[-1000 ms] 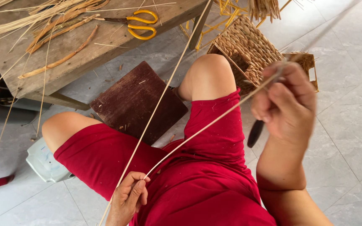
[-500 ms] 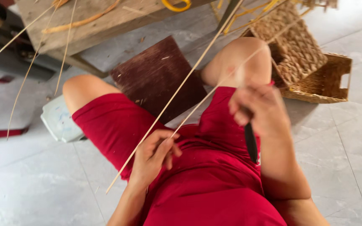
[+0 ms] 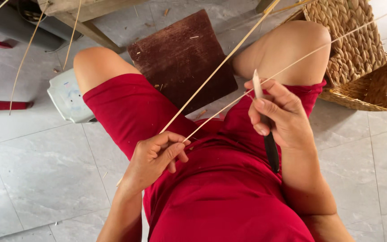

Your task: The person sits on the floor and splits thin bamboo strips with a knife, drawing each strip against the blade to shave and divide it into finer strands, then trims a strip with scissors at the workbench.

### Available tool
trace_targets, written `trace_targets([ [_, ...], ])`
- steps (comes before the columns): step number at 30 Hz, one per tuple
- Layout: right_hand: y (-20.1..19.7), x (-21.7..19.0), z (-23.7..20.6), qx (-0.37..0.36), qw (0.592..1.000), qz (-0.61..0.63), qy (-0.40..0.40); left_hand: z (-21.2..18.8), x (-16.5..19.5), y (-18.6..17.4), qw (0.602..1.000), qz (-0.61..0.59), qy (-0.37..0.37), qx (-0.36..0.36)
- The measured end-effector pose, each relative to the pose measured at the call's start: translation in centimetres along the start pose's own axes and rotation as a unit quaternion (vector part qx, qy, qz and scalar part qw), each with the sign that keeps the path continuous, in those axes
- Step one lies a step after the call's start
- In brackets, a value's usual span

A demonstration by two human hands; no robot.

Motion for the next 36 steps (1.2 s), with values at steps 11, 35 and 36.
trace_targets([
  [11, 6.2, 2.8, 0.1, -0.085, 0.983, -0.150, 0.062, 1.1, 1.8, 2.0, 0.999, 0.004, 0.036, -0.002],
  [35, 4.2, 2.7, 0.5, -0.007, 0.995, -0.082, 0.062, -1.6, 0.6, 0.1, 0.997, 0.055, -0.046, -0.017],
  [36, 4.0, 2.5, 0.4, -0.006, 0.995, -0.085, 0.058, -1.8, 0.6, -0.2, 0.996, 0.071, -0.044, -0.015],
])
Point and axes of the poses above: each hand's wrist, its own z-axis towards the middle knuckle, its own y-axis out of the palm, x = y × z, the point moved 9 cm from there along z, towards the middle knuckle, and after that the axes turned 15 degrees about -x, right-handed, at the moved point
